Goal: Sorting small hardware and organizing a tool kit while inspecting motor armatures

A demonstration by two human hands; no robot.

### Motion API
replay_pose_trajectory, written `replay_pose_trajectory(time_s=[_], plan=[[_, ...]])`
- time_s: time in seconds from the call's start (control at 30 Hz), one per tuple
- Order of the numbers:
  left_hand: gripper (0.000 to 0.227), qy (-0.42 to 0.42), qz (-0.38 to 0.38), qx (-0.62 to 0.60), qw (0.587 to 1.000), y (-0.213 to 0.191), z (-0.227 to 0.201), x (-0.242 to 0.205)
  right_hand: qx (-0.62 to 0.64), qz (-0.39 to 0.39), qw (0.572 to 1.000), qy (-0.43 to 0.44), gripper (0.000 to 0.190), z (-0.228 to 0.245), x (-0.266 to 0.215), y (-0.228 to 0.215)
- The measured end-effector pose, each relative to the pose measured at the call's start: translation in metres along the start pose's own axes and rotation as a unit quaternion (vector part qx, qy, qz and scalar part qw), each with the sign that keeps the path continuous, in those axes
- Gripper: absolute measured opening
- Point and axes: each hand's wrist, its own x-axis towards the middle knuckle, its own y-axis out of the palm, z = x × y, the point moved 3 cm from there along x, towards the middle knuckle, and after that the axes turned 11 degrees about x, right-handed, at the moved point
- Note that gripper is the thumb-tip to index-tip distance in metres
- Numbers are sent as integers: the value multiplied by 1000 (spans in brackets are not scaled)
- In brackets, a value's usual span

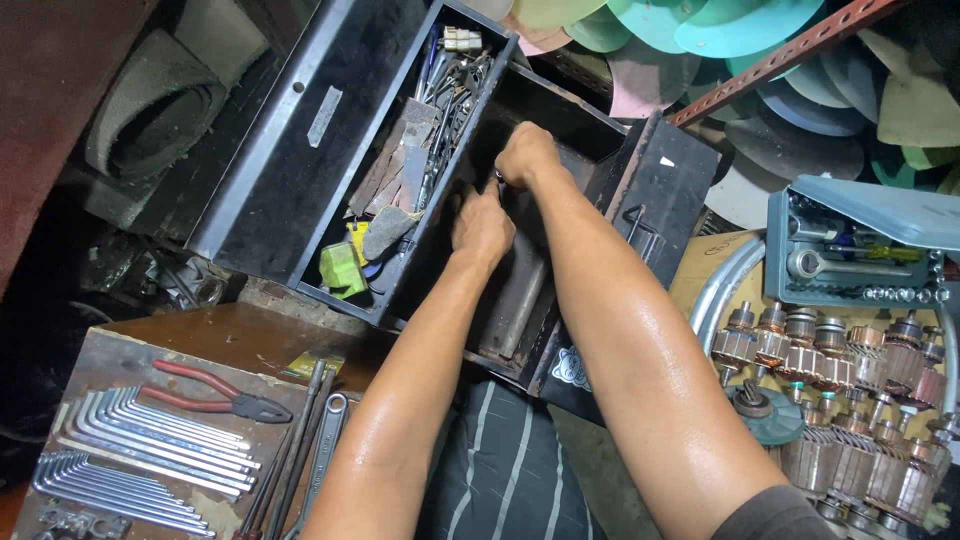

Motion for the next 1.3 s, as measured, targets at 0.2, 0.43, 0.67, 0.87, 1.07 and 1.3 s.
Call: replay_pose_trajectory(time_s=[0.2, 0.43, 0.67, 0.87, 1.07, 1.3], plan=[[71, 4, 2, 5, 1000, 1, -1, 3, -16, 29, 999, 16, 36, 9, -22, -7], [74, -6, 16, -13, 1000, -5, 0, -1, 4, 29, 999, 25, 36, 8, -15, -3], [52, 9, -75, -35, 997, -24, -5, -21, -2, 2, 1000, -15, 30, 24, -30, -26], [37, 124, -271, -109, 948, -70, -37, -87, 4, -60, 975, -213, 30, 57, -146, -109], [33, 259, -325, -186, 890, -78, -94, -154, -68, -205, 914, -344, 21, -11, -240, -171], [27, 367, -268, -164, 875, -35, -168, -222, 5, -282, 896, -343, 24, -133, -291, -221]])
